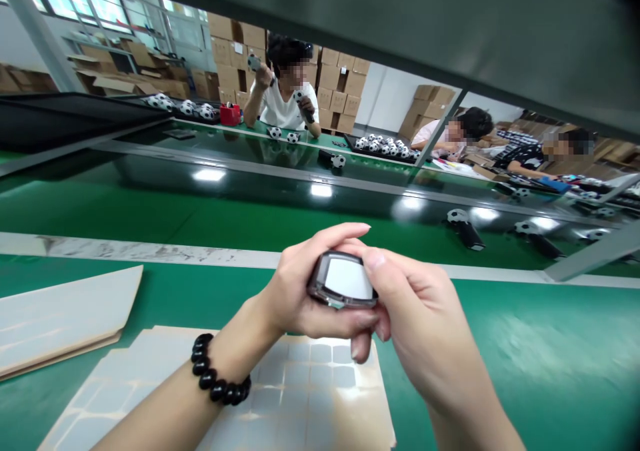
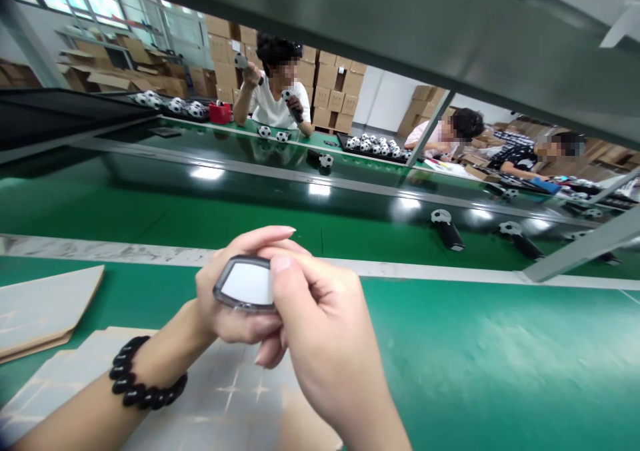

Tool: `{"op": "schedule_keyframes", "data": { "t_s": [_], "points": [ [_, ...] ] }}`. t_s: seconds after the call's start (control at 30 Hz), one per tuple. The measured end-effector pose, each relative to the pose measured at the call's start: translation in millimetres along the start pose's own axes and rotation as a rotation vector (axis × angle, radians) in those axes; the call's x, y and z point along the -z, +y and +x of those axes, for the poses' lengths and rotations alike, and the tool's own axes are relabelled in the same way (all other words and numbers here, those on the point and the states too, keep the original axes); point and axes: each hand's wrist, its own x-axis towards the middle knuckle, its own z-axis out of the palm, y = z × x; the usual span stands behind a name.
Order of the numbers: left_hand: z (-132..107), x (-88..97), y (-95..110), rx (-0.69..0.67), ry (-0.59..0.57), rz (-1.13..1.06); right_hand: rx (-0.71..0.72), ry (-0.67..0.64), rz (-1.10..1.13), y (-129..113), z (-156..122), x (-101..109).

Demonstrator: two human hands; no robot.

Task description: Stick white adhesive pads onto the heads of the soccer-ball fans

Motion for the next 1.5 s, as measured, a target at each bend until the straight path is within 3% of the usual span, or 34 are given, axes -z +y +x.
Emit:
{"op": "schedule_keyframes", "data": {
  "t_s": [0.2,0.4,0.73,0.9,1.13,1.23,1.4,1.5],
  "points": [
    [-3.7,-4.8,-4.5,0.042,0.022,-0.029,-0.057,-0.008,0.035,1.1,3.5,3.5],
    [-3.4,-5.2,-1.9,0.126,0.013,-0.084,-0.009,-0.060,0.080,14.6,9.2,13.5],
    [3.0,-16.3,12.3,0.614,0.007,-0.398,-0.083,0.049,0.143,10.7,17.8,13.9],
    [13.6,-21.3,23.1,0.822,-0.026,-0.520,-0.101,0.025,0.121,11.4,22.6,20.1],
    [20.1,-21.2,27.0,0.877,-0.072,-0.353,-0.087,0.037,0.008,18.2,28.3,23.6],
    [15.5,-16.8,20.8,0.882,-0.148,-0.165,-0.051,0.043,-0.123,16.8,25.4,24.5],
    [8.1,4.2,-1.5,0.805,-0.410,0.168,0.032,0.085,-0.407,20.6,29.7,26.5],
    [7.3,24.0,-15.0,0.829,-0.416,0.406,0.104,0.213,-0.517,41.0,46.2,27.1]
  ]
}}
